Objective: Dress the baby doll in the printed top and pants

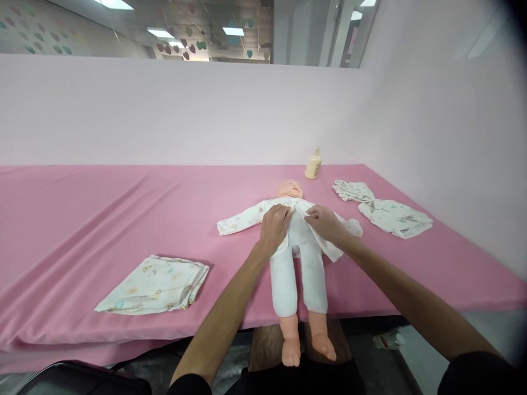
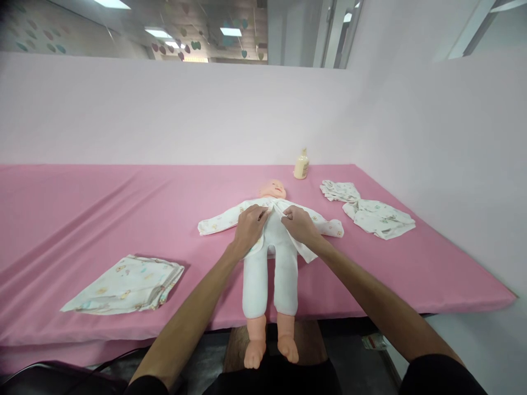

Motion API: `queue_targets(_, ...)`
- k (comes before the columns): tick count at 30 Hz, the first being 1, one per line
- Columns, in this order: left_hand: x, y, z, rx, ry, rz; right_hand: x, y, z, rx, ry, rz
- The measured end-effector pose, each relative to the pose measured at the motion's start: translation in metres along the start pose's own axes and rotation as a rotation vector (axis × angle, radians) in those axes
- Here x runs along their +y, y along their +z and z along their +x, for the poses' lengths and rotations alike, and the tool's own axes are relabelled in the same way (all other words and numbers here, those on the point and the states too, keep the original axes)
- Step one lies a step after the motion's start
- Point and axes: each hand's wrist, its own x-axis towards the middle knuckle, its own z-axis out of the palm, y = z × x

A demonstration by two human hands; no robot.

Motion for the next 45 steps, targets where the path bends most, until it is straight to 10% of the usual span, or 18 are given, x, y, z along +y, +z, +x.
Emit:
queue_targets(30, 0.006, 0.005, -0.005, 0.032, 0.146, 0.226, -0.008, 0.024, -0.005, -0.023, -0.132, 0.432)
queue_targets(45, 0.006, 0.005, 0.001, 0.109, -0.186, -0.362, 0.008, 0.036, 0.017, 0.08, -0.182, 0.486)
